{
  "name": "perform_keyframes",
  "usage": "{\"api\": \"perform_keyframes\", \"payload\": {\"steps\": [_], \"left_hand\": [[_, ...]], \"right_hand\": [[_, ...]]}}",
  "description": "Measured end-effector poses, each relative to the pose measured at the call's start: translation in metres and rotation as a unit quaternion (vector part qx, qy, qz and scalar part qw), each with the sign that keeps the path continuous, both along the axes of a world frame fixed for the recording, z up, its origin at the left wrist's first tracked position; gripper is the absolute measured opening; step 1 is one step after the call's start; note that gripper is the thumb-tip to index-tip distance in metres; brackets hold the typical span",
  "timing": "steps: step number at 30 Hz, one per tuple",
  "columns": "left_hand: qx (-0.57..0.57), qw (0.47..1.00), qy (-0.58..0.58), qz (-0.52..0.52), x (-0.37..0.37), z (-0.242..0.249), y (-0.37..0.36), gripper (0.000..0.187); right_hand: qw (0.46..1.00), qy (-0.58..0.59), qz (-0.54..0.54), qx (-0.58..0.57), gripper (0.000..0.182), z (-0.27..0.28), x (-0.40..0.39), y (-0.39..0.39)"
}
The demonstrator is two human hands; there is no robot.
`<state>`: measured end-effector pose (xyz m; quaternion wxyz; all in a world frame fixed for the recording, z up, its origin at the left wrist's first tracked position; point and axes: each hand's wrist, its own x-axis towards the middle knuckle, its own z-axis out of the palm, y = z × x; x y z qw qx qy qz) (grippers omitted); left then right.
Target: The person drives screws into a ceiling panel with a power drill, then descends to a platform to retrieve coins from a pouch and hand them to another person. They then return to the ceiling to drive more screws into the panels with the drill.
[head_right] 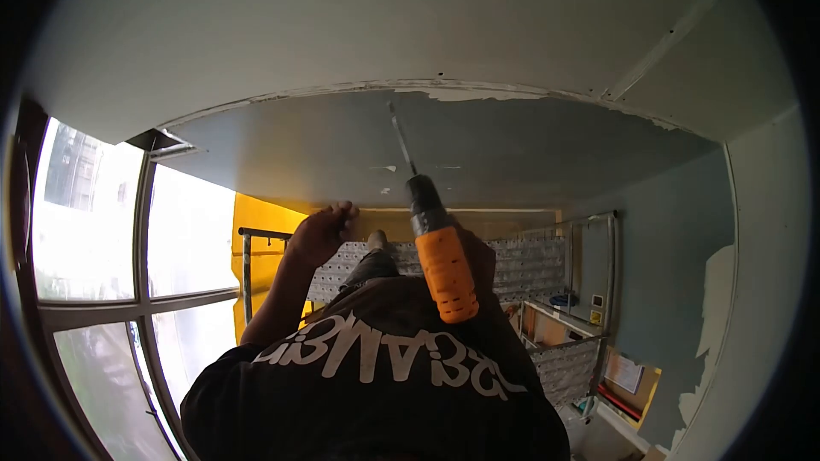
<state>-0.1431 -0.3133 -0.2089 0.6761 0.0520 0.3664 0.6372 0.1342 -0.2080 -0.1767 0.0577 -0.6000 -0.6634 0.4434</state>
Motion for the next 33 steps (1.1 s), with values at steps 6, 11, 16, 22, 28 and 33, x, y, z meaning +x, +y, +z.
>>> {"api": "perform_keyframes", "payload": {"steps": [6, 11, 16, 22, 28, 33], "left_hand": [[-0.007, 0.995, -0.082, 0.05, -0.024, -0.017, 0.005, 0.013], [-0.045, 0.994, -0.056, 0.083, -0.02, -0.012, 0.011, 0.013], [-0.052, 0.993, 0.037, 0.098, -0.012, 0.025, 0.013, 0.014], [0.046, 0.996, -0.052, 0.056, -0.037, -0.006, 0.011, 0.011], [0.009, 0.995, -0.07, 0.069, -0.027, -0.011, 0.015, 0.012], [-0.032, 0.992, 0.064, 0.109, -0.005, 0.034, 0.018, 0.015]], "right_hand": [[0.955, -0.203, -0.205, 0.063, 0.024, -0.109, -0.063, 0.008], [0.948, -0.229, -0.219, 0.033, 0.025, -0.066, -0.074, -0.009], [0.944, -0.256, -0.21, 0.008, 0.025, -0.072, -0.064, -0.028], [0.941, -0.278, -0.19, -0.016, 0.026, -0.054, -0.065, -0.028], [0.938, -0.301, -0.168, -0.035, 0.027, 0.001, -0.068, -0.028], [0.931, -0.324, -0.161, -0.055, 0.028, -0.079, -0.056, -0.032]]}}
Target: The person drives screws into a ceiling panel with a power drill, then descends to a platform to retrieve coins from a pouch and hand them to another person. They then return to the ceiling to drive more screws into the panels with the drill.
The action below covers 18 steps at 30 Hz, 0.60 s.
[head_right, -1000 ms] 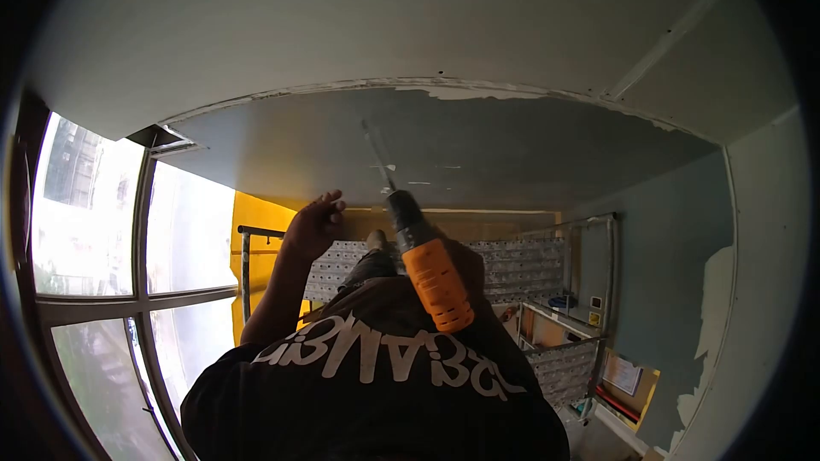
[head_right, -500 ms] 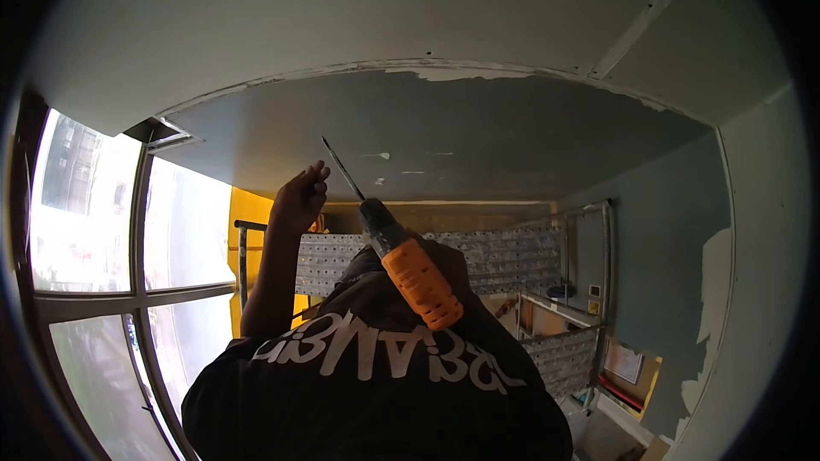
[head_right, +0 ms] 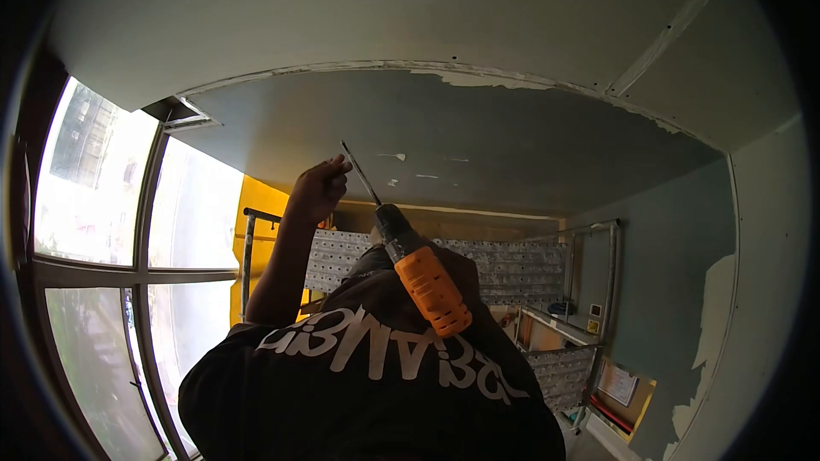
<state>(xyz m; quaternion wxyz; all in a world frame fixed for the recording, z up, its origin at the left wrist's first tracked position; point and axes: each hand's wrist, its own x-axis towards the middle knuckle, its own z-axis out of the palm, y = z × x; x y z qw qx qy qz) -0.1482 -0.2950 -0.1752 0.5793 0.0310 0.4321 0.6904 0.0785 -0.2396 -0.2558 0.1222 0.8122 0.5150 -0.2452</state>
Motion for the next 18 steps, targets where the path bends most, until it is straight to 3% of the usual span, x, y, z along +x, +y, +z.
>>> {"api": "perform_keyframes", "payload": {"steps": [1, 2, 8, 10, 11, 18], "left_hand": [[0.004, 1.0, 0.03, -0.005, -0.001, 0.002, 0.0, 0.016], [0.008, 0.998, 0.06, -0.01, -0.002, 0.002, 0.001, 0.017], [0.179, 0.98, -0.056, -0.061, -0.023, -0.016, 0.007, 0.016], [0.168, 0.98, -0.097, -0.049, -0.026, -0.009, 0.014, 0.02], [0.163, 0.979, -0.118, -0.043, -0.027, -0.006, 0.018, 0.022], [0.108, 0.991, -0.076, -0.024, -0.059, 0.008, 0.03, 0.027]], "right_hand": [[1.0, -0.005, -0.002, -0.005, 0.028, -0.049, 0.009, 0.0], [1.0, -0.01, -0.005, -0.01, 0.028, -0.062, 0.012, 0.001], [0.998, -0.034, -0.019, -0.044, 0.029, 0.121, -0.003, -0.014], [0.997, -0.04, -0.023, -0.053, 0.029, 0.106, -0.004, -0.017], [0.997, -0.045, -0.024, -0.058, 0.029, 0.071, -0.012, -0.015], [0.991, -0.083, -0.051, -0.089, 0.031, 0.051, -0.056, -0.01]]}}
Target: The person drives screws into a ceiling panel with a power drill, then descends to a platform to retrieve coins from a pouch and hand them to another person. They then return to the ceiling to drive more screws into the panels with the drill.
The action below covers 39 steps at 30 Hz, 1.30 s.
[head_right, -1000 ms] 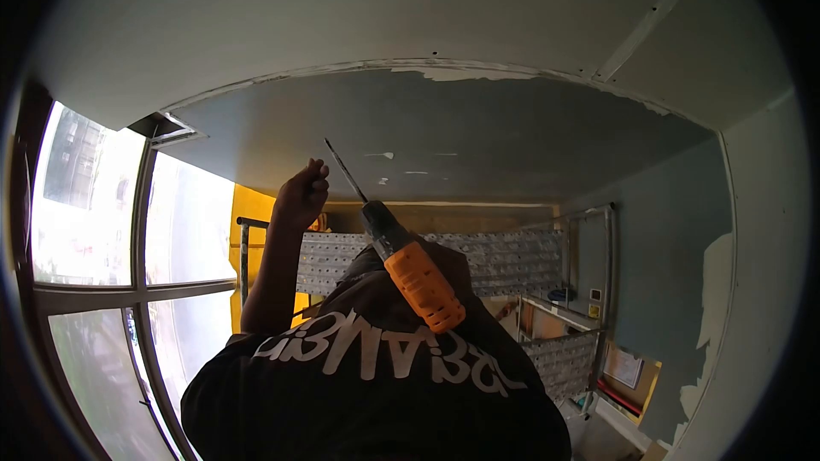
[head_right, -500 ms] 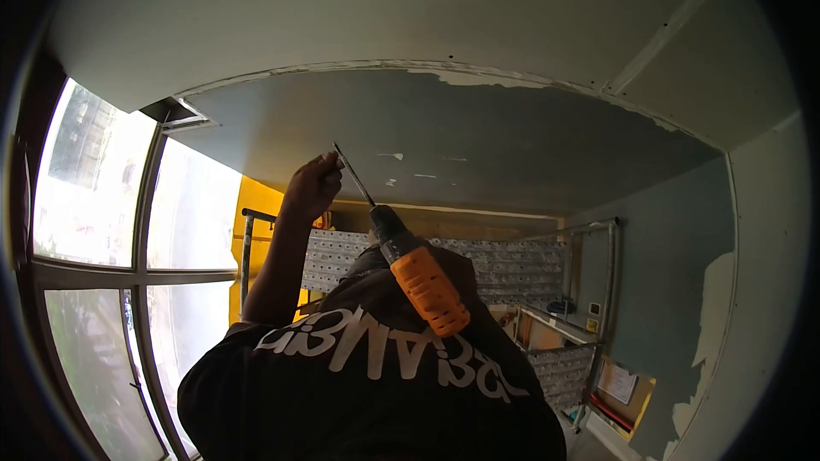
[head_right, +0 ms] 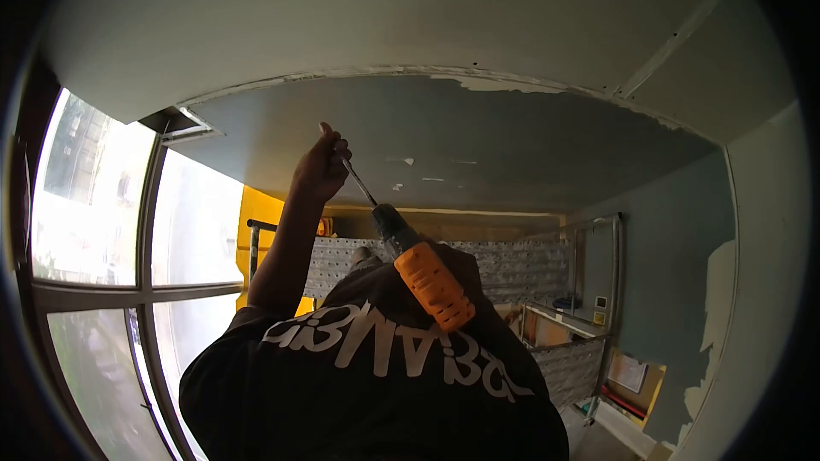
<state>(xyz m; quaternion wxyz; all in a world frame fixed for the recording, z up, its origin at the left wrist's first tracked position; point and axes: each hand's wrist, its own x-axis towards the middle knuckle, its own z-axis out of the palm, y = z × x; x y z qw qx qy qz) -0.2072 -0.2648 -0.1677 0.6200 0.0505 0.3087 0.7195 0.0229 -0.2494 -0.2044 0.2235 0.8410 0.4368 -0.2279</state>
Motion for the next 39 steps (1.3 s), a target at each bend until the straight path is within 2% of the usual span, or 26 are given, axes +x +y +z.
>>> {"api": "perform_keyframes", "payload": {"steps": [1, 5, 7, 8, 9, 11, 14, 16, 19, 22, 24, 26, 31, 39], "left_hand": [[-0.013, 1.0, 0.001, -0.006, -0.007, 0.002, 0.002, 0.027], [-0.042, 0.998, -0.031, -0.035, -0.042, -0.007, 0.007, 0.025], [-0.047, 0.997, -0.03, -0.05, -0.055, -0.012, 0.009, 0.021], [-0.081, 0.995, -0.033, -0.037, -0.057, -0.008, 0.009, 0.025], [-0.109, 0.993, 0.001, -0.046, -0.065, -0.014, 0.011, 0.029], [-0.086, 0.994, -0.026, -0.057, -0.08, -0.019, 0.008, 0.026], [-0.037, 0.996, 0.019, -0.073, -0.101, -0.017, 0.002, 0.022], [-0.029, 0.996, 0.037, -0.069, -0.106, -0.006, 0.0, 0.021], [0.078, 0.986, -0.034, -0.143, -0.127, -0.011, -0.01, 0.019], [0.036, 0.988, -0.03, -0.149, -0.133, -0.007, -0.004, 0.019], [0.037, 0.985, -0.033, -0.168, -0.138, -0.003, -0.002, 0.021], [0.037, 0.979, -0.043, -0.196, -0.143, -0.001, 0.003, 0.025], [-0.01, 0.979, 0.027, -0.202, -0.142, 0.004, 0.014, 0.027], [0.011, 0.966, 0.052, -0.254, -0.141, 0.019, 0.026, 0.024]], "right_hand": [[1.0, -0.005, -0.008, -0.005, 0.031, -0.014, -0.006, 0.002], [0.999, -0.025, -0.014, -0.024, 0.031, -0.131, -0.011, 0.009], [0.999, -0.027, 0.012, -0.033, 0.032, -0.121, -0.026, 0.012], [0.998, -0.026, 0.03, -0.039, 0.032, -0.075, -0.038, 0.003], [0.997, -0.026, 0.048, -0.045, 0.032, -0.06, -0.052, -0.001], [0.995, -0.031, 0.073, -0.055, 0.032, -0.043, -0.077, -0.005], [0.993, -0.043, 0.086, -0.066, 0.033, -0.062, -0.092, 0.003], [0.992, -0.056, 0.077, -0.077, 0.033, -0.101, -0.086, 0.007], [0.991, -0.079, 0.032, -0.099, 0.034, -0.134, -0.071, 0.002], [0.987, -0.094, -0.048, -0.121, 0.034, -0.133, -0.081, -0.02], [0.98, -0.099, -0.109, -0.135, 0.035, -0.165, -0.101, -0.039], [0.97, -0.103, -0.164, -0.147, 0.035, -0.158, -0.118, -0.046], [0.941, -0.109, -0.265, -0.182, 0.036, -0.137, -0.14, -0.048], [0.916, -0.121, -0.303, -0.234, 0.037, -0.122, -0.153, -0.047]]}}
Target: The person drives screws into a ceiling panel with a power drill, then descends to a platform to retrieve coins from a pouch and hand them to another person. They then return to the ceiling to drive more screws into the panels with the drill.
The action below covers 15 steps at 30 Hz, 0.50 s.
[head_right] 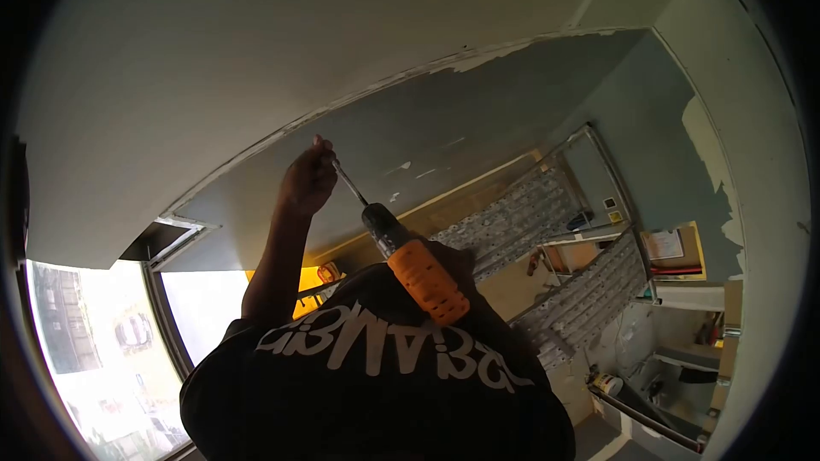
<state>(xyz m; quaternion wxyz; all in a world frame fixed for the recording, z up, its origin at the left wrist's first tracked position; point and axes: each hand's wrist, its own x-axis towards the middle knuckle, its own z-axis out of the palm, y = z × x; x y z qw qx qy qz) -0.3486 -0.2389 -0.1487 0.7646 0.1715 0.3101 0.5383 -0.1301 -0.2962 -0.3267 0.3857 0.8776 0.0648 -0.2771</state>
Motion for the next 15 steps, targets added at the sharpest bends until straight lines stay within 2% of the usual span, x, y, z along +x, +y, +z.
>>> {"api": "perform_keyframes", "payload": {"steps": [5, 9, 11, 15], "left_hand": [[-0.001, 0.999, -0.046, -0.026, 0.012, -0.007, 0.016, 0.022], [0.037, 0.999, 0.003, -0.009, 0.027, 0.011, 0.032, 0.027], [0.068, 0.997, 0.021, -0.018, 0.025, 0.012, 0.04, 0.029], [0.069, 0.996, 0.057, -0.022, 0.017, 0.022, 0.048, 0.029]], "right_hand": [[0.999, -0.003, 0.001, -0.034, 0.038, 0.009, -0.008, 0.008], [0.998, -0.007, 0.002, -0.062, 0.039, 0.004, 0.007, 0.026], [0.997, -0.008, 0.001, -0.074, 0.039, -0.034, 0.03, 0.038], [0.995, -0.012, -0.006, -0.101, 0.04, -0.014, 0.019, 0.047]]}}
